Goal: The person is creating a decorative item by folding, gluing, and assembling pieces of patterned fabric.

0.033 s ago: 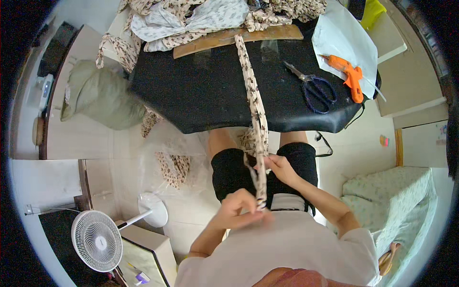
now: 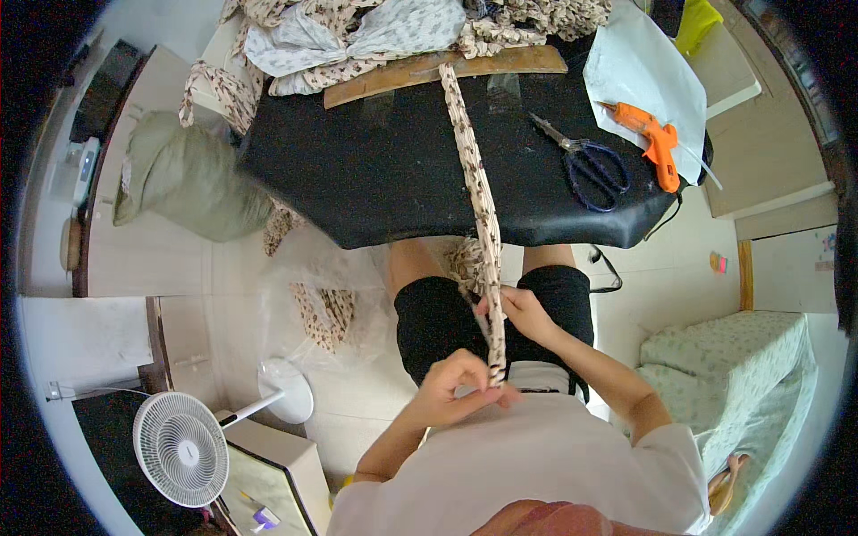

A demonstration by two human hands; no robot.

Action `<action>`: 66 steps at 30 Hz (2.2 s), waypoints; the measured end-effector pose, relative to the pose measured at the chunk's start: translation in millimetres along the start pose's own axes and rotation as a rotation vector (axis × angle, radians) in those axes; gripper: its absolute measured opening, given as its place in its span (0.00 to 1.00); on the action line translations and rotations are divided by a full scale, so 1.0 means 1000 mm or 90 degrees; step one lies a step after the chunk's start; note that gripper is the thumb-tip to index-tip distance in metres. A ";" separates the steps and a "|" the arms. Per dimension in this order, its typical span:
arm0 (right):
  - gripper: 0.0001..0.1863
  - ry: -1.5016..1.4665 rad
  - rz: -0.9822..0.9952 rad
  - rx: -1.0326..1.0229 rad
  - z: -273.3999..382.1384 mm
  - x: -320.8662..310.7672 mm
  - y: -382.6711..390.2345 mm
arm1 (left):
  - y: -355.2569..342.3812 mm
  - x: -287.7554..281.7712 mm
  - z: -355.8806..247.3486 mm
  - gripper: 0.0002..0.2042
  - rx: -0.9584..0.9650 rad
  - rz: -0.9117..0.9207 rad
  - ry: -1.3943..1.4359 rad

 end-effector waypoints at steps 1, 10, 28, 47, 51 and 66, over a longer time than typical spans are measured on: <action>0.17 0.032 0.004 0.000 0.000 -0.001 -0.006 | -0.004 0.009 0.013 0.14 -0.062 0.026 0.026; 0.16 0.174 0.027 -0.054 0.061 -0.027 -0.036 | -0.024 0.008 0.092 0.16 -0.268 -0.046 0.160; 0.09 0.162 0.521 -0.187 0.114 0.046 0.013 | -0.164 -0.136 -0.173 0.16 0.115 -0.219 -0.017; 0.15 0.115 0.476 0.019 0.042 0.025 0.005 | -0.102 -0.073 -0.012 0.19 -0.168 -0.152 0.182; 0.26 0.131 0.138 -0.067 0.061 -0.017 -0.028 | -0.106 -0.067 -0.001 0.18 -0.152 -0.160 0.226; 0.18 -0.454 0.030 0.070 0.166 0.010 -0.045 | -0.082 -0.071 -0.105 0.18 0.033 -0.294 0.024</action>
Point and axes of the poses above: each hand's wrist, its own y-axis away from the middle knuckle, its own x-axis out of the palm, z = x × y, the point moved 6 cm from there along -y, towards the middle knuckle, and after that the axes turned 6 degrees about -x, right-handed, at the moved point
